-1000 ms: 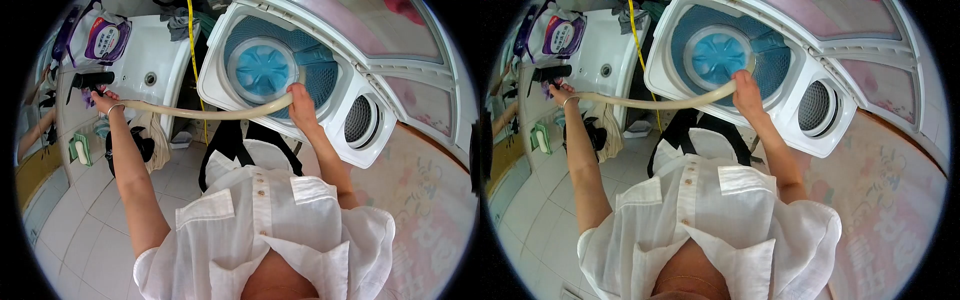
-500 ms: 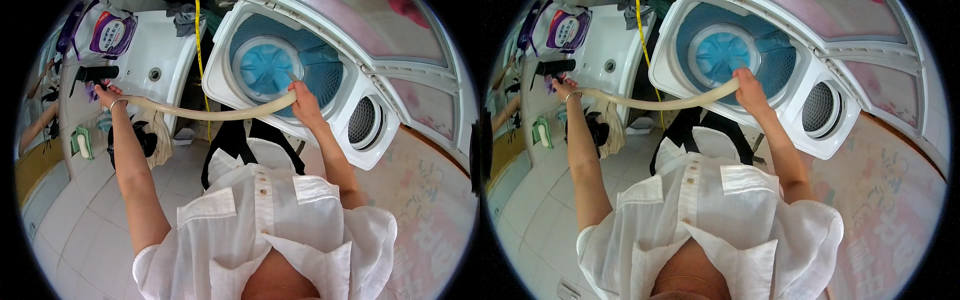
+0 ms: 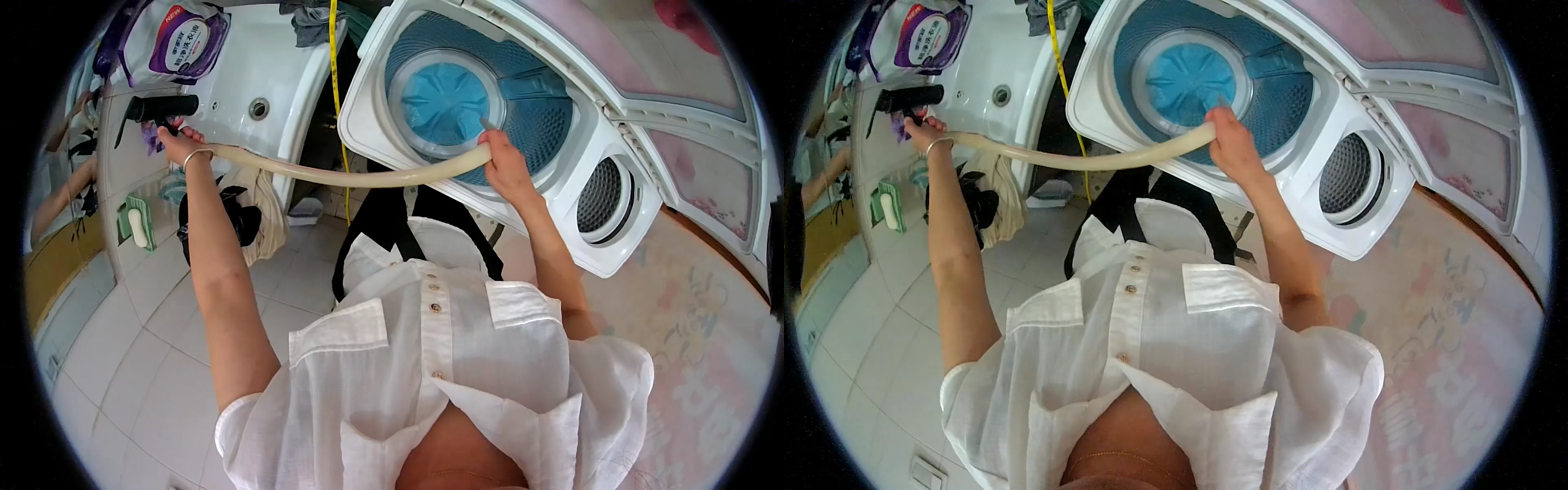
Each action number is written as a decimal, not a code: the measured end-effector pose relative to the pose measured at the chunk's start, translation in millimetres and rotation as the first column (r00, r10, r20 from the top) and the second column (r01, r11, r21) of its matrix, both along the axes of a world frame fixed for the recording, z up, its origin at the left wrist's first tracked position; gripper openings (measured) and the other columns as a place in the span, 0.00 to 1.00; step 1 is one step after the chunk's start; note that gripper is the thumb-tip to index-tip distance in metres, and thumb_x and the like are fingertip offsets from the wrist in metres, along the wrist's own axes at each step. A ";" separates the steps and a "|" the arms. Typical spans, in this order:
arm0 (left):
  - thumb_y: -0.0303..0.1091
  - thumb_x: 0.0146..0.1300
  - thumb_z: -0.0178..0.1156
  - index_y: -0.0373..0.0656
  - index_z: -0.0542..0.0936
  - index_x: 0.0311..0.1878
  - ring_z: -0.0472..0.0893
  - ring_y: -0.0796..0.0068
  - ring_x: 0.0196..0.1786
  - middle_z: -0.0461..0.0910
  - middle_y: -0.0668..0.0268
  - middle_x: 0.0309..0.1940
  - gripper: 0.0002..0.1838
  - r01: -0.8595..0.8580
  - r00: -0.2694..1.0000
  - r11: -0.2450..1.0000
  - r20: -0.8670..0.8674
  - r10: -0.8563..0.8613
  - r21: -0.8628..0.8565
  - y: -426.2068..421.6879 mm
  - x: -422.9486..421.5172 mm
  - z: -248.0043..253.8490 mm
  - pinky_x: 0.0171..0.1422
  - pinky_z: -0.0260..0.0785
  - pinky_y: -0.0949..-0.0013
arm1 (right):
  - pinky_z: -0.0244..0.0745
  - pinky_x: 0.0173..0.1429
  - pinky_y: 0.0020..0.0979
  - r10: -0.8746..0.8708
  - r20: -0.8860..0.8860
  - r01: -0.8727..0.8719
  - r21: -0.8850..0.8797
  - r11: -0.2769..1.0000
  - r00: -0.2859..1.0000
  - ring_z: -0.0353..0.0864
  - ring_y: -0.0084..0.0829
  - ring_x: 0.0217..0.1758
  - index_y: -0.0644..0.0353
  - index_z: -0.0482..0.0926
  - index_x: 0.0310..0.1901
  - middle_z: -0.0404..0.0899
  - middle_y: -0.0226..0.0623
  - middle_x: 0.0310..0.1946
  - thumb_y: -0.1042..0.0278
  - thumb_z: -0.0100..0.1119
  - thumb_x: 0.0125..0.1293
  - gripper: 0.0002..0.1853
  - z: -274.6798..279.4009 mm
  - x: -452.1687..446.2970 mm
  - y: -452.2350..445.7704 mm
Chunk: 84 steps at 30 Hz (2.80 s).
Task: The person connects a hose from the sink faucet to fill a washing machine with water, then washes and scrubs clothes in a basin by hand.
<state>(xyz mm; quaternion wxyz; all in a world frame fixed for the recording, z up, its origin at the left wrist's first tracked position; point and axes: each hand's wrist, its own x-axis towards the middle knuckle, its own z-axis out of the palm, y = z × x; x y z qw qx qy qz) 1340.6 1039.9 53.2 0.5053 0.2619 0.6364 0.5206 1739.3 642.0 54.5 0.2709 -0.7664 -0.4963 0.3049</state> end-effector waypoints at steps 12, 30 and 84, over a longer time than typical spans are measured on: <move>0.58 0.61 0.45 0.47 0.73 0.28 0.58 0.77 0.15 0.61 0.72 0.14 0.24 -0.013 1.000 1.000 0.005 0.013 0.004 -3.3 6.7 5.8 0.19 0.52 0.73 | 0.69 0.49 0.45 0.071 -0.071 -0.071 0.008 0.997 0.995 0.73 0.55 0.47 0.59 0.67 0.45 0.71 0.49 0.43 0.85 0.45 0.53 0.17 -12.3 1.9 12.5; 0.56 0.63 0.44 0.44 0.73 0.30 0.59 0.78 0.15 0.62 0.71 0.14 0.23 -0.009 1.000 1.000 0.010 0.008 0.025 -5.8 5.6 5.3 0.19 0.52 0.73 | 0.68 0.48 0.39 0.097 -0.173 -0.078 0.112 0.991 0.980 0.73 0.50 0.46 0.58 0.68 0.44 0.71 0.45 0.41 0.83 0.45 0.56 0.14 -25.3 3.7 27.1; 0.55 0.60 0.44 0.46 0.73 0.27 0.57 0.77 0.15 0.60 0.71 0.15 0.22 -0.032 0.999 0.999 -0.009 0.032 0.020 -4.7 9.4 3.8 0.19 0.50 0.73 | 0.68 0.52 0.53 -0.121 0.454 0.196 -0.121 0.973 0.883 0.67 0.53 0.58 0.53 0.70 0.41 0.68 0.42 0.53 0.76 0.58 0.51 0.15 -40.0 -28.7 -23.1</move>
